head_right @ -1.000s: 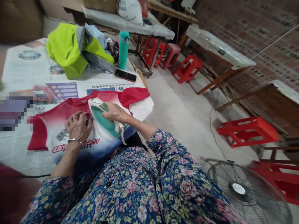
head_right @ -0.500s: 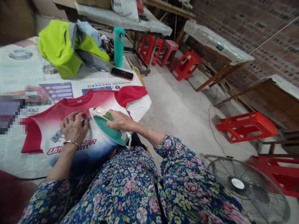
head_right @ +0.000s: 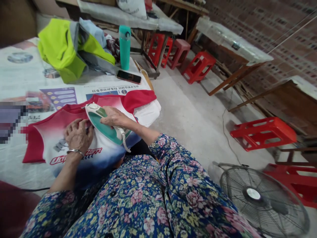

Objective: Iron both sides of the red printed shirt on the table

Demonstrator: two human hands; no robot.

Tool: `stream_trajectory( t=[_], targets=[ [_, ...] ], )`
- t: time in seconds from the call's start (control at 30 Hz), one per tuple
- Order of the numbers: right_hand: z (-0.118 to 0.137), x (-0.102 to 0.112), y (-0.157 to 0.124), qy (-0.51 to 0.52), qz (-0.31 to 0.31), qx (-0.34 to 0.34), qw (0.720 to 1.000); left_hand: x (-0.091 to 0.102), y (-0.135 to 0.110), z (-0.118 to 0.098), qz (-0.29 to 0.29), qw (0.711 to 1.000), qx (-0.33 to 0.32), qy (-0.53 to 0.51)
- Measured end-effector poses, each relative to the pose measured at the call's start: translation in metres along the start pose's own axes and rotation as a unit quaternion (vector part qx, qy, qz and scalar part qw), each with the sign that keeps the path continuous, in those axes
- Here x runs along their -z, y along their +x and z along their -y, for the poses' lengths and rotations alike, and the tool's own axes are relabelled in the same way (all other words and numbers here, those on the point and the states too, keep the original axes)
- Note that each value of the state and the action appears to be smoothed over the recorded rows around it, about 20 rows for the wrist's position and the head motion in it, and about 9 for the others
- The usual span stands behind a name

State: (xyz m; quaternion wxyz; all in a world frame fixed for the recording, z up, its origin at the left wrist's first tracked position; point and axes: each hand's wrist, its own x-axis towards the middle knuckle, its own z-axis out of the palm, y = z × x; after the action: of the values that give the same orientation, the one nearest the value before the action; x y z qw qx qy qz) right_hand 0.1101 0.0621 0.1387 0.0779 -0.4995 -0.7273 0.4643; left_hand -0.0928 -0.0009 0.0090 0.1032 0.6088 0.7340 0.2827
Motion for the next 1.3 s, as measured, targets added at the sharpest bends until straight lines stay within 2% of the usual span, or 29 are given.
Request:
stream_trajectory(
  t=[0.2,0.4,0.53,0.93,1.1,1.3],
  targets=[
    [-0.009,-0.007,-0.010,-0.003,-0.027,0.007,1.000,-0.002,0.001,0.002,-0.003,1.000,-0.005,0.018],
    [-0.021,-0.016,-0.043,0.019,-0.012,-0.003,1.000,0.004,0.000,-0.004,0.007,1.000,0.000,0.001],
    [-0.029,-0.020,-0.054,0.038,-0.005,0.010,0.999,0.006,-0.001,-0.006,0.006,1.000,-0.002,-0.005],
    [-0.027,-0.017,-0.052,0.086,0.040,-0.007,0.996,0.006,0.000,-0.002,0.009,1.000,-0.006,0.014],
    [-0.025,-0.016,-0.055,0.117,0.043,0.007,0.992,0.003,0.001,0.002,-0.009,1.000,-0.026,0.001],
    [-0.030,-0.017,-0.052,0.117,0.039,0.014,0.992,0.003,0.001,-0.003,0.002,0.999,-0.010,0.031]
  ],
)
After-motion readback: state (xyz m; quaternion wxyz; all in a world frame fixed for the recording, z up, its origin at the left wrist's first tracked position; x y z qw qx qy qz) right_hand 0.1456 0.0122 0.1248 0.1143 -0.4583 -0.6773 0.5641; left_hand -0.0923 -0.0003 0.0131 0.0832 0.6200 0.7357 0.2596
